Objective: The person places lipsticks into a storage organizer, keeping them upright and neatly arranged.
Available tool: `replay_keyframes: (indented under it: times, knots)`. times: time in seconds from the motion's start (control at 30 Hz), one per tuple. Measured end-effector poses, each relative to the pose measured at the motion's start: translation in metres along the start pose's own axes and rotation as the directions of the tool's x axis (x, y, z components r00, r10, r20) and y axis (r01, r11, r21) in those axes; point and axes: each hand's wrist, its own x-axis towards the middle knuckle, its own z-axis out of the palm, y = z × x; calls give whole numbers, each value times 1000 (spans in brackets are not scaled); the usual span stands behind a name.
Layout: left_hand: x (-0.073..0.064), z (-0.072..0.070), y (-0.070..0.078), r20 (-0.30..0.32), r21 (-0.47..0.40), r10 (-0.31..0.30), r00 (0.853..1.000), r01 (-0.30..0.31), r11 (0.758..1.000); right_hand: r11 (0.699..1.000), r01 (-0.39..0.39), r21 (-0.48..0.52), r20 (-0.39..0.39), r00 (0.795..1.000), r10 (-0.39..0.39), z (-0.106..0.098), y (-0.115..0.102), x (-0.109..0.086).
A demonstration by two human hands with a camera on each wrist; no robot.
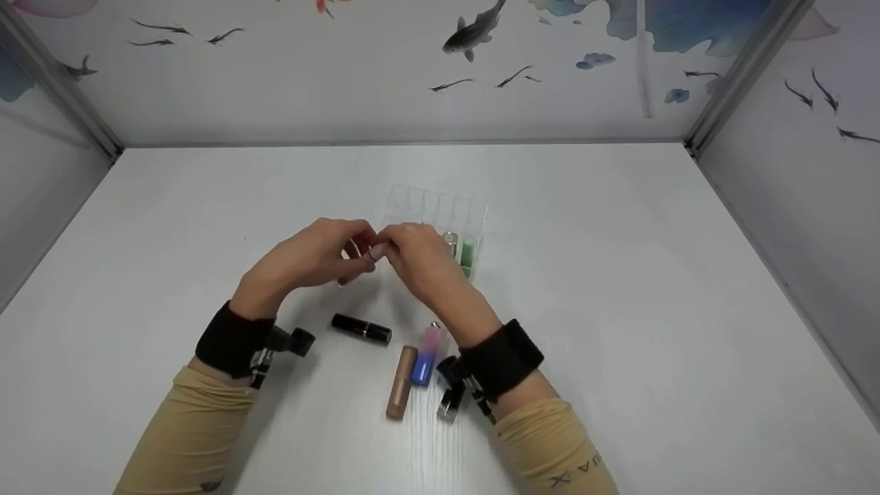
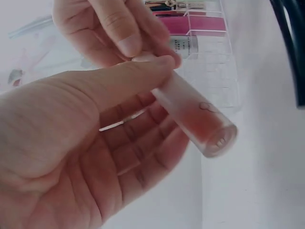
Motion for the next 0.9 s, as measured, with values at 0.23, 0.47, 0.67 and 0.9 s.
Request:
replay_keyframes:
  times: [0.23, 0.47, 0.67, 0.9]
  knots:
    - [6, 0, 3, -199, -67, 120, 973, -136, 988, 998, 65, 7, -287, 956, -60, -9, -5, 0]
    - [14, 8, 8, -360, -12, 142, 922, -157, 987, 979, 139, -150, -399, 897, -188, -12, -6, 1]
    - [20, 18, 8, -424, 39, 172, 889, -171, 984, 948, 148, -283, -407, 876, -259, -12, 0, 1]
    - [25, 27, 6, -467, 45, 185, 865, -186, 982, 936, 154, -317, -386, 881, -275, -11, 6, 3]
